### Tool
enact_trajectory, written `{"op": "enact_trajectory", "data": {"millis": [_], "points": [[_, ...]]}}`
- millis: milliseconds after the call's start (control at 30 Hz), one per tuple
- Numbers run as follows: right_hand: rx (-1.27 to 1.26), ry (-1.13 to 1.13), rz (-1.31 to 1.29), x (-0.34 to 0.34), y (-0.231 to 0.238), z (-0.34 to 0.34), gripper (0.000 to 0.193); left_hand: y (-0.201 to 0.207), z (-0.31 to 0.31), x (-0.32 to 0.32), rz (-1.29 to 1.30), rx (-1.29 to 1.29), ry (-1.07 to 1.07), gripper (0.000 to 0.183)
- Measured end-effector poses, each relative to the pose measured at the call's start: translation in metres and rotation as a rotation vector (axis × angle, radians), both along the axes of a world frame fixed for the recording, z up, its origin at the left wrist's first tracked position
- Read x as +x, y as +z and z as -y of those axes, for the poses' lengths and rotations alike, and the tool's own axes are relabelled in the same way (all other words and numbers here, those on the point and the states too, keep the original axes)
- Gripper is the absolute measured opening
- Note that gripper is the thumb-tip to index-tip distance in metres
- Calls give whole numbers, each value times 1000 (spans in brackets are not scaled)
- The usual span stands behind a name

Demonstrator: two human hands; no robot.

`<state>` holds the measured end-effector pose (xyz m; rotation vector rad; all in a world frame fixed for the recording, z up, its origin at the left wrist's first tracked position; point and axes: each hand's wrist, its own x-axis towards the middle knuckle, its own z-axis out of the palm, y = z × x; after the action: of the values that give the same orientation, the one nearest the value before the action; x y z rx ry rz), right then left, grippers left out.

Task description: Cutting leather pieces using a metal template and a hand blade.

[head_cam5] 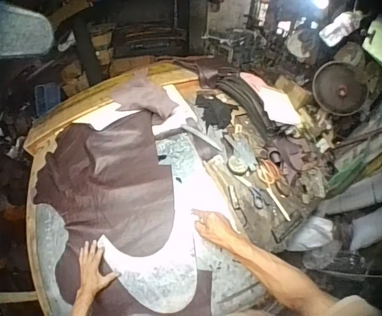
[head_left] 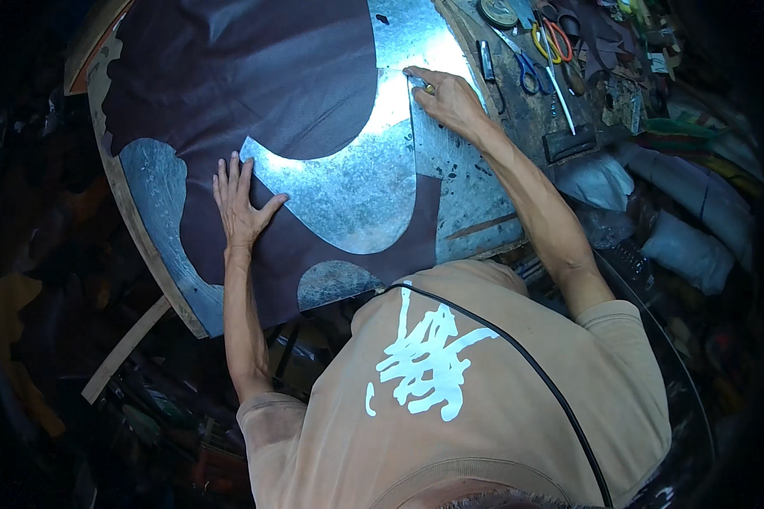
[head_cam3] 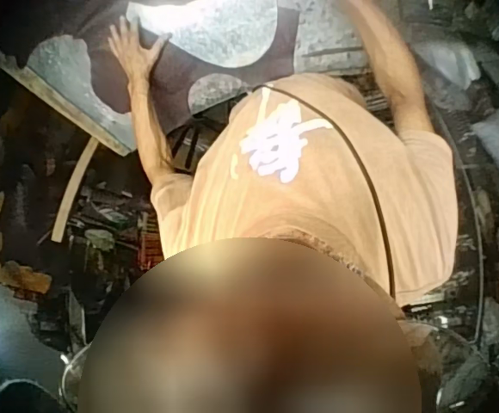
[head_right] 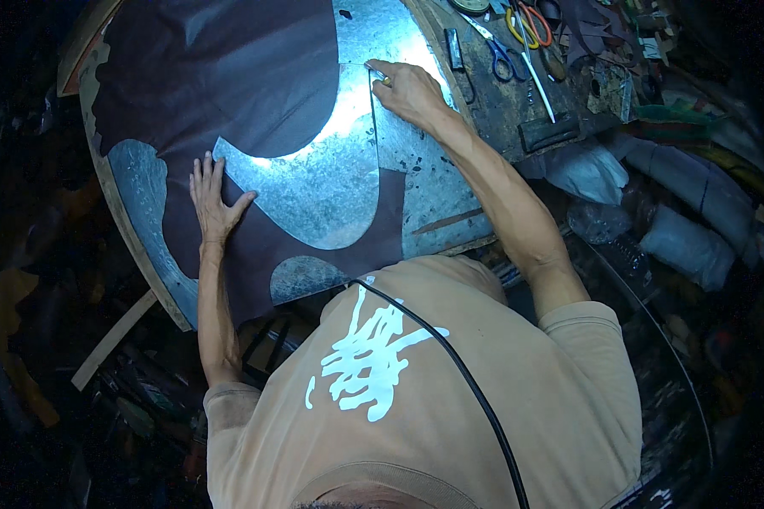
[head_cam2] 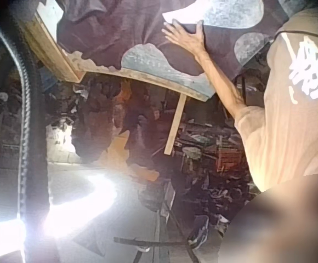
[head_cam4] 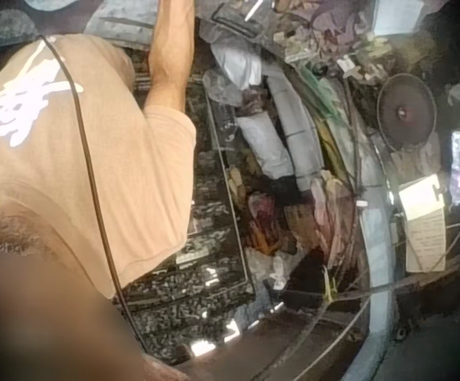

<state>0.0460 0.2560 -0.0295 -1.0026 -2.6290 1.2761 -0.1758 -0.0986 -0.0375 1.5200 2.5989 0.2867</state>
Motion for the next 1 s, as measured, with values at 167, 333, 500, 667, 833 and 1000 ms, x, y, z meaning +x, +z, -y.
{"op": "enact_trajectory", "data": {"millis": [167, 333, 500, 667, 833, 1000], "points": [[-59, 3, 168, -4, 22, 2, 47, -1, 2, 2, 26, 108, 21, 93], [-94, -52, 89, -3, 28, 1, 48, -3, 6, -1, 44, 138, 9, 91], [-99, -34, 97, -2, 26, 0, 46, -2, 2, -1, 26, 105, 10, 90], [-117, -38, 69, -2, 24, -1, 48, -3, 3, -1, 3, 109, 4, 91], [-135, -34, 84, -1, 24, 0, 49, -3, 5, 0, -5, 95, 5, 91], [-76, -28, 48, 1, 19, 5, 47, -3, 6, 2, 5, 83, 6, 89]]}}
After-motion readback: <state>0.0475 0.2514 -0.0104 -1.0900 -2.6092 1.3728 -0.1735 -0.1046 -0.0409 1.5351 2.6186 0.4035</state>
